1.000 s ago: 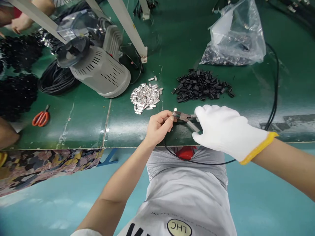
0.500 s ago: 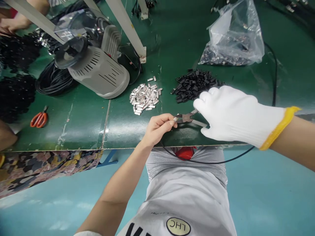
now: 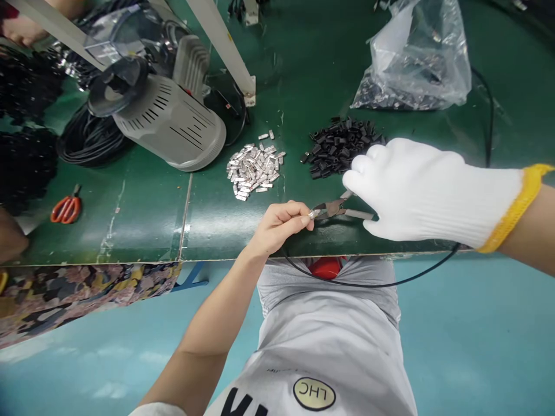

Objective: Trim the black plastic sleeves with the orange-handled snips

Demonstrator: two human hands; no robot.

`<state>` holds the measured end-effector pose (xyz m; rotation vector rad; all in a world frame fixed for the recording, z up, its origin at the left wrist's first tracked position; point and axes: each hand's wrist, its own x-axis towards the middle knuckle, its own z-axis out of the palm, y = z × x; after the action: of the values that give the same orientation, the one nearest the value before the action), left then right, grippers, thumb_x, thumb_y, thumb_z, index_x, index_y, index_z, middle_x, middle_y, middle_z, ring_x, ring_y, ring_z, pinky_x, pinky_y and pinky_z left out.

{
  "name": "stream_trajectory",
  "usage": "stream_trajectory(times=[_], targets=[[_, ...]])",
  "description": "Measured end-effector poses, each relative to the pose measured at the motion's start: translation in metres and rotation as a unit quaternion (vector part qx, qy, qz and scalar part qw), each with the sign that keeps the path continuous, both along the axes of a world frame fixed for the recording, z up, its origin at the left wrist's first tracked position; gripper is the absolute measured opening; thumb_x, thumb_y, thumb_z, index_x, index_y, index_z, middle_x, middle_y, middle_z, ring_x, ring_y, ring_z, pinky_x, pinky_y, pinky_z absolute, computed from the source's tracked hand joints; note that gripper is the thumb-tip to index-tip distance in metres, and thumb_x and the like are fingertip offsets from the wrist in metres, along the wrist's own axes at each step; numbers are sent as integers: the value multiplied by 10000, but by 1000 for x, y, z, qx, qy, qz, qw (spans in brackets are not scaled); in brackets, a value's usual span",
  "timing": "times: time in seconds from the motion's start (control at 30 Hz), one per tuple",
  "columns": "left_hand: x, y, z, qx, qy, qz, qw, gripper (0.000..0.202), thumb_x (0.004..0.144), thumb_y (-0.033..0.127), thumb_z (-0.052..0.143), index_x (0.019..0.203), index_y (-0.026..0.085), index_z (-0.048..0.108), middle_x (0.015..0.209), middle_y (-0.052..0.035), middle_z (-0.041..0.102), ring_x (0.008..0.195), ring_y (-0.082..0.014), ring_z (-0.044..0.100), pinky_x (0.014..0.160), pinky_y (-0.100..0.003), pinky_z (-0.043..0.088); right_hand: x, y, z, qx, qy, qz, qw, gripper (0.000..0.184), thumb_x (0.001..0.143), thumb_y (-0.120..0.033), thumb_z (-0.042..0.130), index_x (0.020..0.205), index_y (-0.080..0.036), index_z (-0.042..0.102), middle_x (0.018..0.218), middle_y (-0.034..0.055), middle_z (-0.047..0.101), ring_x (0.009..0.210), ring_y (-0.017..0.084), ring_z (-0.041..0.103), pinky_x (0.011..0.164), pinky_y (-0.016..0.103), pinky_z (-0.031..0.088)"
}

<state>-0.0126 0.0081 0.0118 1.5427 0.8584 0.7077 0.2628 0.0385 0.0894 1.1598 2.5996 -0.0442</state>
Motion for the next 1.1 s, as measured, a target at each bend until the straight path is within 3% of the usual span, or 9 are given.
stream_trajectory(times=[0.17, 0.33, 0.5, 0.9, 1.1], targets=[[1, 1, 1, -18, -11, -9, 1000, 386, 953, 465, 610, 713, 176, 695, 676, -32, 645, 664, -149, 501, 695, -304, 386, 2, 7, 1, -3, 62, 30, 998, 431, 836, -579, 590, 904, -155, 632, 880, 105, 555, 928, 236, 433, 846, 418, 296], [0, 1, 3, -46, -43, -34, 997, 389, 921, 480, 674, 677, 178, 709, 636, -27, 623, 630, -144, 491, 677, -307, 395, 2, 11, -4, -19, -8, 25, 999, 509, 819, -618, 610, 993, -145, 677, 902, 116, 587, 946, 264, 476, 851, 423, 341], [-2, 1, 5, -90, -64, -71, 991, 419, 904, 531, 700, 686, 174, 722, 702, -70, 696, 710, -182, 586, 725, -320, 468, -2, 10, -7, -67, -34, 33, 997, 531, 782, -640, 647, 997, -156, 680, 906, 101, 616, 964, 271, 520, 858, 404, 352], [-2, 1, 6, -68, -44, -87, 993, 442, 930, 539, 656, 677, 180, 704, 695, -74, 702, 730, -194, 603, 794, -343, 507, -4, 15, -7, -5, -1, 115, 993, 342, 883, -513, 533, 910, -180, 608, 848, 96, 544, 783, 198, 391, 800, 380, 271], [-1, 1, 5, -66, -47, -85, 993, 431, 927, 526, 672, 677, 176, 690, 682, -58, 673, 698, -175, 574, 726, -315, 465, 2, 7, -11, -25, 0, 73, 997, 336, 875, -521, 531, 908, -192, 588, 824, 92, 548, 764, 190, 380, 782, 363, 254]])
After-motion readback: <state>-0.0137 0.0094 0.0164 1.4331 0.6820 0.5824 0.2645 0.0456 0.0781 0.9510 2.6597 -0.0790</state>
